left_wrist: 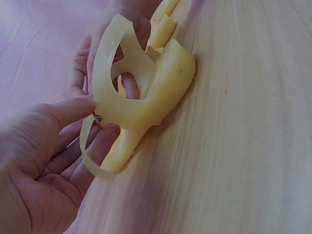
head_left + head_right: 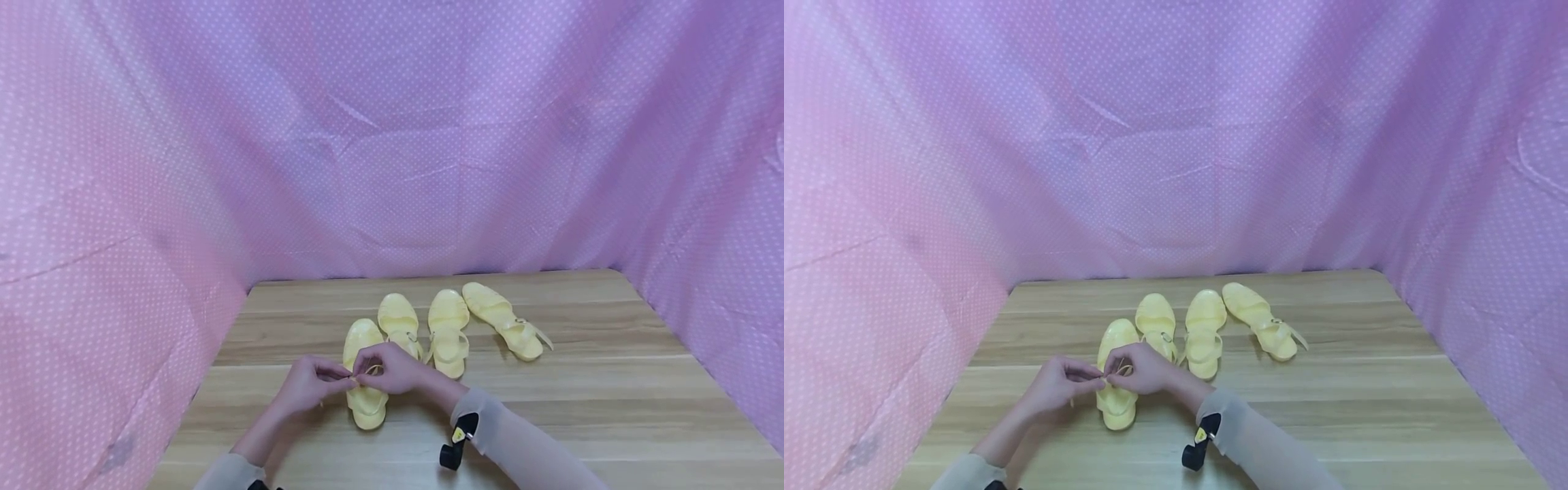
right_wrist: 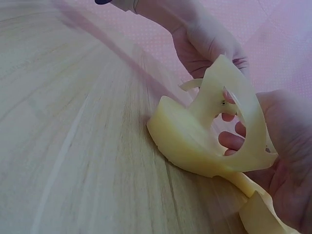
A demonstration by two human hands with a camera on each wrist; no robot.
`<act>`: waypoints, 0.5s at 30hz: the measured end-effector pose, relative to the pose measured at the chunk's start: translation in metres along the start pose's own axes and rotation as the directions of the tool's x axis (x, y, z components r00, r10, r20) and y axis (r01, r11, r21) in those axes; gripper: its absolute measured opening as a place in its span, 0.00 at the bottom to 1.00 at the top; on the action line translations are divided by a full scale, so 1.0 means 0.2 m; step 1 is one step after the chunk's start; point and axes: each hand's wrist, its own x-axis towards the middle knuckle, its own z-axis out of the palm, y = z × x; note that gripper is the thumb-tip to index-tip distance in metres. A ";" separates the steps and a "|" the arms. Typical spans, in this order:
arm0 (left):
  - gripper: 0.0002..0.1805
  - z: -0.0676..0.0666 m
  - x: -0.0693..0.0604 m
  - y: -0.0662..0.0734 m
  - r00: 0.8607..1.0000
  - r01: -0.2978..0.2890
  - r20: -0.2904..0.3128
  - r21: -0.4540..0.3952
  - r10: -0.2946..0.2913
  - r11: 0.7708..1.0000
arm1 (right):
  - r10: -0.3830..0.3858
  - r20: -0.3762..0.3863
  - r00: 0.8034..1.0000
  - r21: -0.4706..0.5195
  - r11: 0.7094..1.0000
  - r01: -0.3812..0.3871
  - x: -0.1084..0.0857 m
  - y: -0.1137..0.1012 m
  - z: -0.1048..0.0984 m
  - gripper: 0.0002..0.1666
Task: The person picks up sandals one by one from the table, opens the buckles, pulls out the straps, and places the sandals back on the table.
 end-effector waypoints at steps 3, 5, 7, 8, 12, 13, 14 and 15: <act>0.13 0.00 0.00 0.00 1.000 0.005 0.004 0.005 -0.005 1.000 | 0.002 0.007 1.000 0.008 1.000 -0.002 0.00 0.00 0.00 0.03; 0.14 0.00 0.00 0.00 1.000 0.003 0.006 0.012 -0.003 1.000 | -0.001 0.008 1.000 0.005 1.000 0.001 0.00 -0.01 0.00 0.04; 0.14 0.00 0.01 0.00 1.000 -0.003 0.007 0.020 0.002 1.000 | -0.005 0.004 1.000 -0.006 1.000 0.005 0.00 -0.01 0.00 0.04; 0.14 0.00 0.00 0.00 1.000 -0.007 0.007 0.024 0.007 1.000 | -0.006 -0.001 1.000 -0.012 1.000 0.006 0.00 -0.01 0.00 0.05; 0.14 0.00 0.00 0.01 1.000 -0.011 0.012 0.020 0.011 1.000 | -0.013 -0.015 1.000 -0.026 1.000 0.013 -0.01 -0.01 0.00 0.05; 0.14 0.00 0.00 0.01 1.000 -0.014 0.012 0.015 0.013 1.000 | -0.013 -0.017 1.000 -0.023 1.000 0.012 -0.01 -0.01 0.00 0.05; 0.14 0.00 0.00 0.01 1.000 -0.015 0.014 0.007 0.015 1.000 | -0.013 -0.021 1.000 -0.024 1.000 0.013 -0.01 -0.01 0.00 0.05; 0.14 0.00 0.01 0.01 1.000 -0.017 0.016 -0.001 0.017 1.000 | -0.012 -0.024 1.000 -0.024 1.000 0.011 -0.01 0.00 0.00 0.06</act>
